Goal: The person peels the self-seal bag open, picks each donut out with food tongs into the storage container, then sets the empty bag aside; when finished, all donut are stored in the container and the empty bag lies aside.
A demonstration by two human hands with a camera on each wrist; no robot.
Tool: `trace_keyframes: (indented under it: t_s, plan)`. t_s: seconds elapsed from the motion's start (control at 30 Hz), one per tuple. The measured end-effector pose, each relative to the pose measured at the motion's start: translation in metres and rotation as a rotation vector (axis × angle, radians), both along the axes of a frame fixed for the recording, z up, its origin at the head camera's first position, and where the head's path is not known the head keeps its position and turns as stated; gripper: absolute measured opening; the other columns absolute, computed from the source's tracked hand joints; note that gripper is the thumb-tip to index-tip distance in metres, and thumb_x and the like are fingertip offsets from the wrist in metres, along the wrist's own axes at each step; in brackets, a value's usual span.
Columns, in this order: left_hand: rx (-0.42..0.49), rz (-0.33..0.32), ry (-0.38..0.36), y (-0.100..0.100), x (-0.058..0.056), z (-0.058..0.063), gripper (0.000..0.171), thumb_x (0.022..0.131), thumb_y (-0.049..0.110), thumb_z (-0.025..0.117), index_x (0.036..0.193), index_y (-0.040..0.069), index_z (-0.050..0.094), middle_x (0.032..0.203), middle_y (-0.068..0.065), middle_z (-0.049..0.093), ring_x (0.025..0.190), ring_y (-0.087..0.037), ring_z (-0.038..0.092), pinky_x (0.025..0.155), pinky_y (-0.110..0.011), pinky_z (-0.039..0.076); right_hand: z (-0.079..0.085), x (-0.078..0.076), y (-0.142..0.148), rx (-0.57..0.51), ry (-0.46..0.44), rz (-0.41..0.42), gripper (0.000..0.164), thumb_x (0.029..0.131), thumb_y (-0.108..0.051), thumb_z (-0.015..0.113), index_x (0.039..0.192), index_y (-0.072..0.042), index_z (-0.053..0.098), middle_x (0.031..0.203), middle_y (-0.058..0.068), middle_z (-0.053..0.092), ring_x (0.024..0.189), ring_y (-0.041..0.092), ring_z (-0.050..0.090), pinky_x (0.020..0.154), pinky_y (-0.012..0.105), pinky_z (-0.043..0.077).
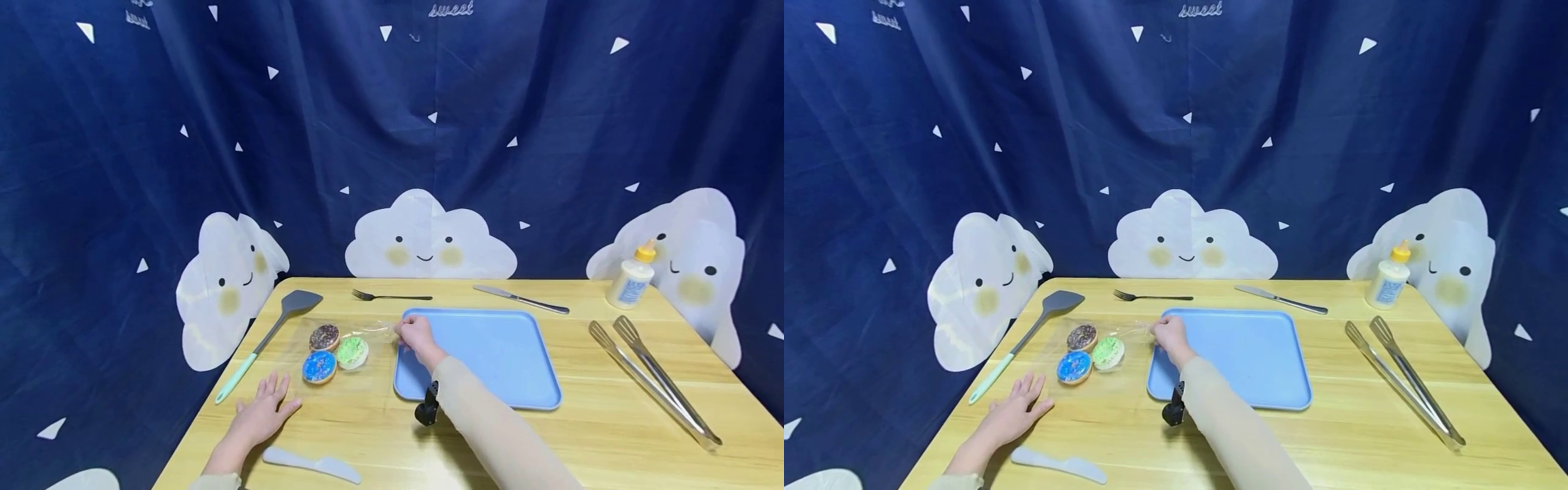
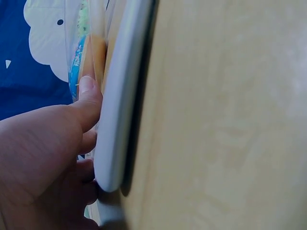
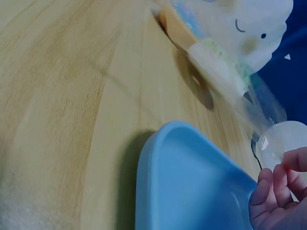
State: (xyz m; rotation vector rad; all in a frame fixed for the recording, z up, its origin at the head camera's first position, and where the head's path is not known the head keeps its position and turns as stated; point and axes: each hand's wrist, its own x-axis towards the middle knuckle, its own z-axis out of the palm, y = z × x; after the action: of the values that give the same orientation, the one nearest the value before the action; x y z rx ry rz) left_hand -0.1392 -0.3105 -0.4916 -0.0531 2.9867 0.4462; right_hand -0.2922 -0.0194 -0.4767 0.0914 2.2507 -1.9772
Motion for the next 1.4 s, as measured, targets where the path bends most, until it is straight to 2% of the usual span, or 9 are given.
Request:
trace_keyframes:
  t_s: [0.2, 0.33, 0.63, 0.8, 0.93, 1.07, 1.13, 1.27, 1.4]
  plan:
    - [-0.025, -0.008, 0.015, -0.001, -0.001, -0.002, 0.075, 0.080, 0.062, 0.031, 0.134, 0.010, 0.026, 0.137, -0.020, 0.014, 0.122, -0.042, 0.012, 0.077, -0.072, 0.003, -0.004, 0.002, 0.003, -0.016, -0.035, -0.047, 0.023, 0.070, 0.002, 0.050, 0.053, -0.010, 0.040, 0.059, 0.011, 0.052, 0.046, 0.016, 0.048, 0.038, 0.024, 0.038]
    - [-0.022, -0.005, 0.009, 0.000, -0.001, 0.000, 0.074, 0.081, 0.061, 0.032, 0.134, 0.010, 0.026, 0.137, -0.021, 0.014, 0.122, -0.042, 0.012, 0.077, -0.072, 0.002, -0.007, 0.003, 0.003, -0.024, -0.074, -0.046, 0.018, 0.068, 0.003, 0.049, 0.054, -0.007, 0.044, 0.054, 0.009, 0.051, 0.042, 0.015, 0.046, 0.036, 0.023, 0.036]
    - [-0.007, 0.001, 0.012, 0.001, -0.001, 0.002, 0.074, 0.081, 0.060, 0.033, 0.133, 0.009, 0.027, 0.137, -0.021, 0.015, 0.121, -0.042, 0.012, 0.077, -0.072, 0.002, -0.001, 0.000, 0.018, -0.061, -0.149, -0.015, 0.003, 0.070, 0.001, 0.053, 0.072, 0.000, 0.052, 0.062, 0.012, 0.055, 0.042, 0.016, 0.048, 0.035, 0.023, 0.034]
    - [-0.009, 0.005, 0.025, 0.001, -0.004, 0.000, 0.074, 0.081, 0.060, 0.032, 0.132, 0.006, 0.030, 0.135, -0.025, 0.018, 0.120, -0.045, 0.015, 0.081, -0.069, 0.010, 0.008, -0.001, 0.035, -0.070, -0.144, -0.004, 0.018, 0.074, -0.002, 0.052, 0.090, 0.005, 0.055, 0.073, 0.016, 0.057, 0.047, 0.016, 0.050, 0.040, 0.023, 0.038]
    - [0.018, 0.026, 0.086, 0.004, -0.010, 0.001, 0.073, 0.082, 0.058, 0.033, 0.129, 0.002, 0.033, 0.131, -0.028, 0.024, 0.116, -0.046, 0.024, 0.086, -0.062, 0.021, 0.017, 0.002, 0.050, -0.092, -0.139, 0.021, 0.026, 0.079, -0.007, 0.052, 0.101, 0.006, 0.052, 0.082, 0.019, 0.057, 0.049, 0.016, 0.050, 0.045, 0.025, 0.040]
    - [0.054, 0.054, 0.164, 0.012, -0.018, 0.008, 0.078, 0.079, 0.061, 0.037, 0.128, 0.000, 0.035, 0.128, -0.025, 0.033, 0.109, -0.044, 0.036, 0.081, -0.057, 0.032, 0.024, 0.006, 0.068, -0.102, -0.136, 0.023, 0.029, 0.081, -0.010, 0.053, 0.105, 0.005, 0.051, 0.087, 0.020, 0.056, 0.051, 0.016, 0.051, 0.050, 0.028, 0.043]
    - [0.072, 0.083, 0.199, 0.017, -0.022, 0.012, 0.078, 0.078, 0.061, 0.039, 0.126, -0.001, 0.037, 0.115, -0.021, 0.047, 0.095, -0.039, 0.049, 0.072, -0.051, 0.040, 0.027, 0.008, 0.077, -0.102, -0.129, 0.023, 0.029, 0.081, -0.010, 0.053, 0.106, 0.005, 0.051, 0.088, 0.020, 0.056, 0.052, 0.017, 0.052, 0.052, 0.029, 0.043]
    - [0.111, 0.163, 0.269, 0.021, -0.031, 0.022, 0.073, 0.078, 0.059, 0.042, 0.124, 0.001, 0.041, 0.086, -0.012, 0.059, 0.071, -0.028, 0.056, 0.054, -0.041, 0.044, 0.032, 0.012, 0.103, -0.103, -0.108, 0.034, 0.030, 0.083, -0.012, 0.052, 0.107, 0.005, 0.048, 0.087, 0.018, 0.055, 0.054, 0.016, 0.052, 0.055, 0.030, 0.044]
    - [0.146, 0.182, 0.307, 0.022, -0.041, 0.027, 0.067, 0.079, 0.054, 0.046, 0.118, 0.001, 0.048, 0.094, -0.017, 0.059, 0.082, -0.033, 0.056, 0.062, -0.045, 0.045, 0.014, 0.002, 0.139, -0.118, -0.041, 0.055, 0.039, 0.082, -0.022, 0.055, 0.107, 0.006, 0.046, 0.087, 0.016, 0.056, 0.058, 0.017, 0.055, 0.055, 0.030, 0.046]
